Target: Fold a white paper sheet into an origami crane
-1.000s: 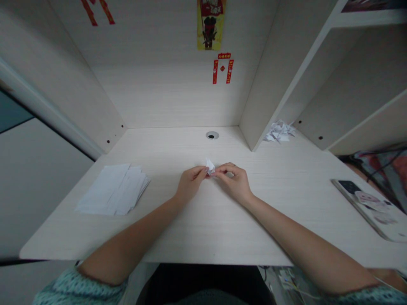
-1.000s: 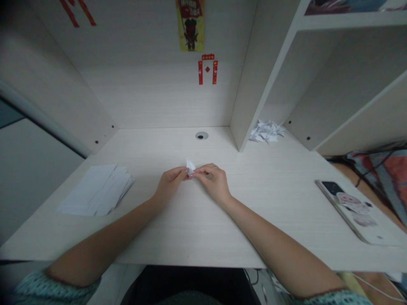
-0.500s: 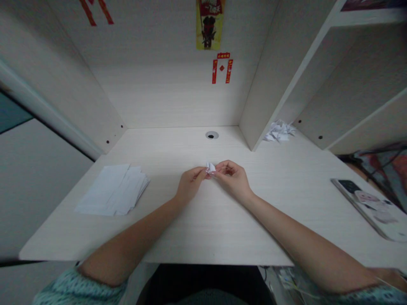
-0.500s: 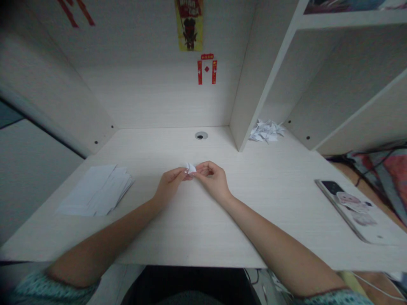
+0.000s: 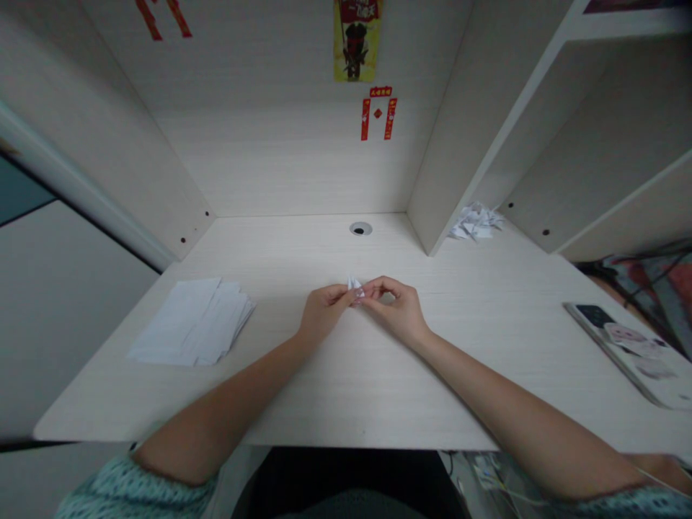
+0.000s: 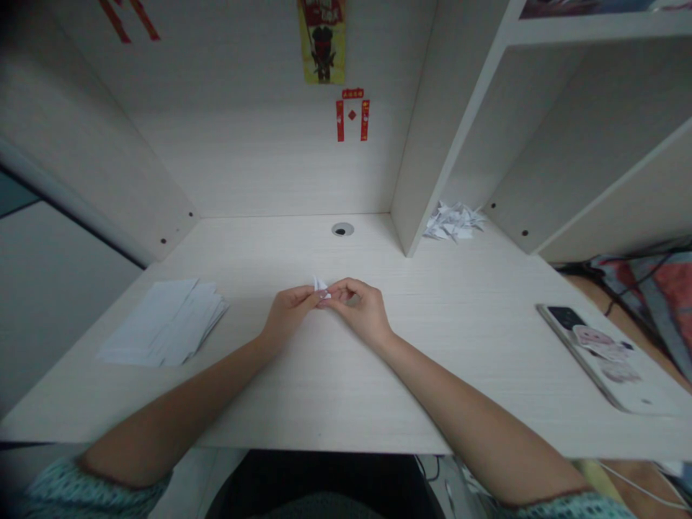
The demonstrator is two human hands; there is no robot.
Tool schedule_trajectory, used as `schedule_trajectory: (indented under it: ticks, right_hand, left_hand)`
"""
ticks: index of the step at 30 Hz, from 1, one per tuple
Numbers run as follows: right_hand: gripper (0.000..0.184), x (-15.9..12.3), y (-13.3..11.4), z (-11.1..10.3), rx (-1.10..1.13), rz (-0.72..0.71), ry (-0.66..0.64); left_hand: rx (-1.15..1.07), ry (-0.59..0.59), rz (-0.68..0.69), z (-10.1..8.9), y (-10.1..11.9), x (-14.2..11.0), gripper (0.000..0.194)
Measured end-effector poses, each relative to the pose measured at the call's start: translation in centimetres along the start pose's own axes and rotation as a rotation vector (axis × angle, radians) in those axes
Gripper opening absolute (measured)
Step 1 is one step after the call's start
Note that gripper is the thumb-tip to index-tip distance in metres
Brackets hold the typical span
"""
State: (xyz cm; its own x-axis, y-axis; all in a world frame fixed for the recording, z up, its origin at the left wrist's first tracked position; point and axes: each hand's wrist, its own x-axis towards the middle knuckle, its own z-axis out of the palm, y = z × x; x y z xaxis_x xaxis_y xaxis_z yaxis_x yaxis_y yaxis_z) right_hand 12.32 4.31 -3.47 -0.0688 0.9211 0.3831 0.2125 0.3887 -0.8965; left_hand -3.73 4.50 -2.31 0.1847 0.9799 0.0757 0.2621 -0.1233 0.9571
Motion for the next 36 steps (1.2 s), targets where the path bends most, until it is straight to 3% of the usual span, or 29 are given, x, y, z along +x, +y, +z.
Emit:
schedule_trajectory:
  ticks: [18, 25, 31, 36]
  right_hand:
    - [0.021, 0.0, 0.5, 0.1, 0.002, 0.077, 0.016]
    - [0.028, 0.6, 0.8, 0.2, 0.270, 0.176, 0.012]
    - [0.029, 0.5, 1.3, 0.3, 0.175, 0.244, -0.092]
    - [0.029, 0.4, 1.2, 0.3, 0.155, 0.258, -0.075]
  left_hand:
    - [-0.026, -0.039, 0.029, 0.0, -0.9, 0.4, 0.030]
    - [-0.110, 0.045, -0.014, -0.1, -1.3, 0.6, 0.033]
    - [-0.062, 0.096, -0.010, -0.3, -0.8, 0.5, 0.036]
    - [-0.018, 0.072, -0.022, -0.2, -0.4, 0.3, 0.039]
